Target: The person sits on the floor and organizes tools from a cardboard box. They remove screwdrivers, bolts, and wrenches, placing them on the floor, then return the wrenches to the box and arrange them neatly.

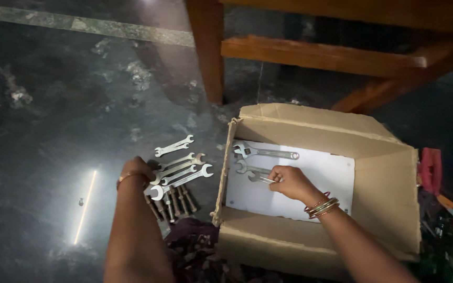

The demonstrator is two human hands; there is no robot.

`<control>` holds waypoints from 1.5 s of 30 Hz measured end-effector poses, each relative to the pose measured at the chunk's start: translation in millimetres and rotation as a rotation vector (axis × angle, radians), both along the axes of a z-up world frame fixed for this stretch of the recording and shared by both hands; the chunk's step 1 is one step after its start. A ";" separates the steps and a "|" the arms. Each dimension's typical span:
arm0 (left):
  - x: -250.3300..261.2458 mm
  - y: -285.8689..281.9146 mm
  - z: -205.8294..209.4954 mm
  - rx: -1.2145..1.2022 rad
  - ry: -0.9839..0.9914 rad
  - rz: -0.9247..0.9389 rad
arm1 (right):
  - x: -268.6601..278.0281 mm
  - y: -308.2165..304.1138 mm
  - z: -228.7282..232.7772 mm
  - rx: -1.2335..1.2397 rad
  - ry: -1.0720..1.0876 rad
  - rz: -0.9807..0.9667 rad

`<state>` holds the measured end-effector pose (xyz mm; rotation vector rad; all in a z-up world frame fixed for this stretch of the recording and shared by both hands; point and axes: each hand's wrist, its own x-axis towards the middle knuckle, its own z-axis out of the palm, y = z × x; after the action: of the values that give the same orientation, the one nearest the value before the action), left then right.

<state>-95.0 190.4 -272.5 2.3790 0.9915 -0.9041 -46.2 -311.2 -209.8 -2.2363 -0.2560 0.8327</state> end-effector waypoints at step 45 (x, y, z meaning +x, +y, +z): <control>-2.0 3.6 117.1 -0.536 -0.194 0.251 | 8.0 18.9 84.3 -0.015 -0.130 -0.026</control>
<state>-97.0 194.0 -155.4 1.8075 0.8216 -0.7176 -38.2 -292.2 -125.5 -2.3067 -0.2818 0.6783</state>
